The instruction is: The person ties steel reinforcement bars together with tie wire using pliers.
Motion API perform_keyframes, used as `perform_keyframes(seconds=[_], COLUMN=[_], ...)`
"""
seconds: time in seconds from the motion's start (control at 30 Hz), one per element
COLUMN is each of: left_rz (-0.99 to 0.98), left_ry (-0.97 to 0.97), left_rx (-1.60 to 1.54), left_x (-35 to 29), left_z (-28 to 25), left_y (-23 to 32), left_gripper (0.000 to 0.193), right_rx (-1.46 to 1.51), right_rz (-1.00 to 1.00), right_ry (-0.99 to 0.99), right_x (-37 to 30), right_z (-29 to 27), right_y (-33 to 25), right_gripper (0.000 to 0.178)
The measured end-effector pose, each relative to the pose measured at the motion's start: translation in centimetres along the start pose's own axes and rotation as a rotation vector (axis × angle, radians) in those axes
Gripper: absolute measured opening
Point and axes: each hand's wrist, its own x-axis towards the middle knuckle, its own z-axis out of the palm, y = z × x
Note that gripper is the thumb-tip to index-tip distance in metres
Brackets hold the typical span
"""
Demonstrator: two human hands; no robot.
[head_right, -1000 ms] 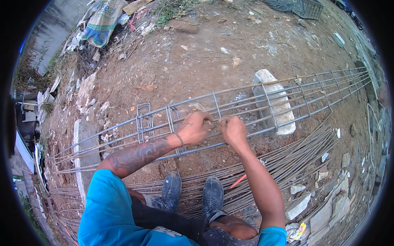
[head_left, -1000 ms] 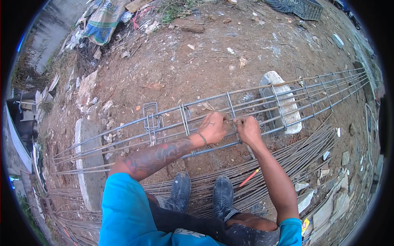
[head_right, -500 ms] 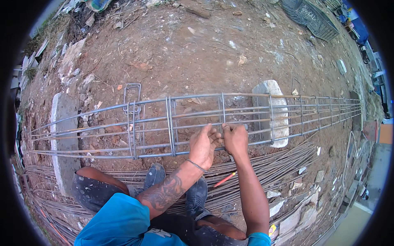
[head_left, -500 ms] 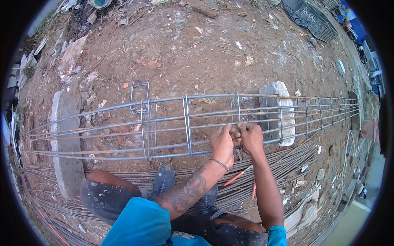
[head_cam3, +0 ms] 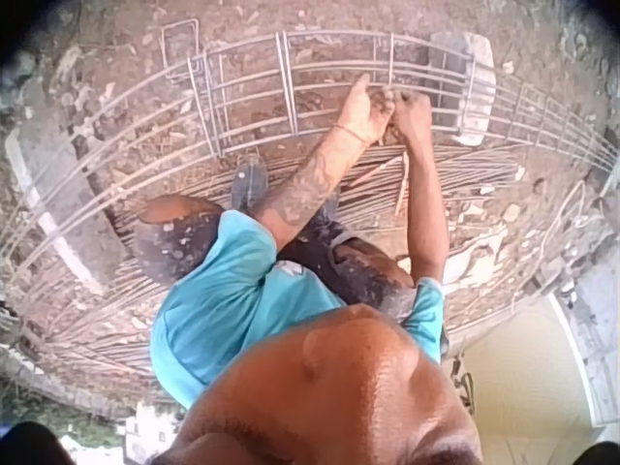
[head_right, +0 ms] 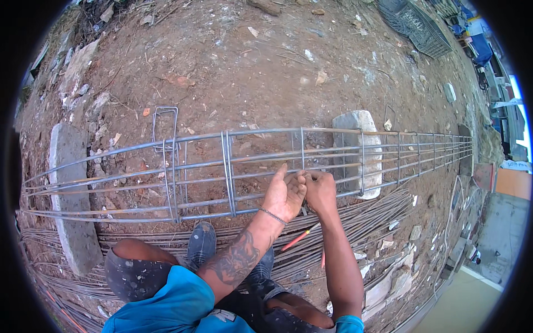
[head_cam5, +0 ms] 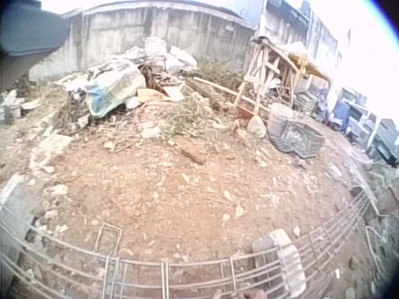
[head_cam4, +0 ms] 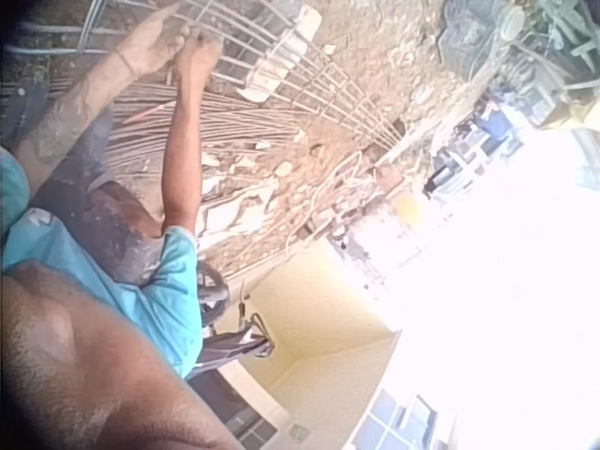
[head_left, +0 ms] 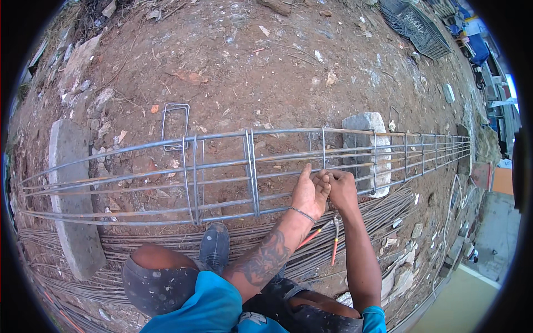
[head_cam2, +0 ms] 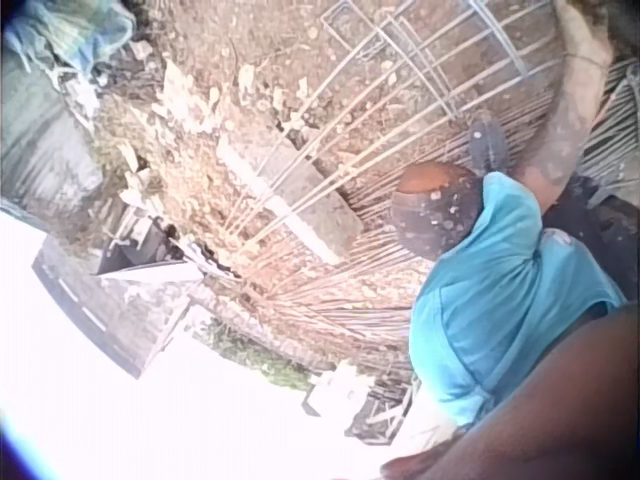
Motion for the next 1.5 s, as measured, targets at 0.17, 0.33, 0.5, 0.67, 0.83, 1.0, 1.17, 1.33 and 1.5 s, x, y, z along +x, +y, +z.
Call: perform_keyframes(seconds=[0.17, 0.33, 0.5, 0.67, 0.83, 1.0, 1.17, 1.33, 1.5], left_rz=[0.102, 0.096, 0.184, 0.215, 0.207, 0.166, 0.160, 0.208, 0.212], left_ry=[0.163, 0.062, -0.069, -0.246, -0.198, -0.293, -0.204, -0.245, -0.217], left_rx=[-0.046, -0.064, -0.006, 0.199, 0.246, 0.239, 0.275, 0.346, 0.364], left_x=[-0.2, 0.8, -0.3, -0.3, -1.6, -1.3, -2.4, -1.0, -1.4], left_z=[1.1, -0.3, -1.0, -2.0, -1.3, -2.3, -1.4, -2.0, -1.8], left_y=[-1.0, -2.1, -2.2, -2.0, -2.4, -2.2, -2.4, -2.1, -2.1], left_gripper=[0.039, 0.028, 0.016, 0.018, 0.017, 0.019, 0.029, 0.040, 0.045], right_rx=[-0.043, -0.021, -0.131, -0.555, -0.420, -0.796, -0.716, -0.523, -0.430], right_rz=[0.012, -0.014, 0.010, -0.057, -0.381, -0.502, -0.220, -0.316, -0.225], right_ry=[-0.008, 0.003, 0.122, 0.241, 0.323, 0.172, -0.015, 0.150, 0.026], right_x=[0.1, 0.1, -0.8, -1.2, -0.2, 1.6, 2.6, 2.2, 2.0], right_z=[-0.1, -0.2, -0.1, -0.2, -0.5, 1.0, 0.7, 1.1, -0.2], right_y=[0.2, 0.9, -1.1, -1.0, -2.1, -3.9, -3.7, -2.9, -4.5], right_gripper=[0.021, 0.023, 0.025, 0.021, 0.023, 0.021, 0.022, 0.015, 0.021])
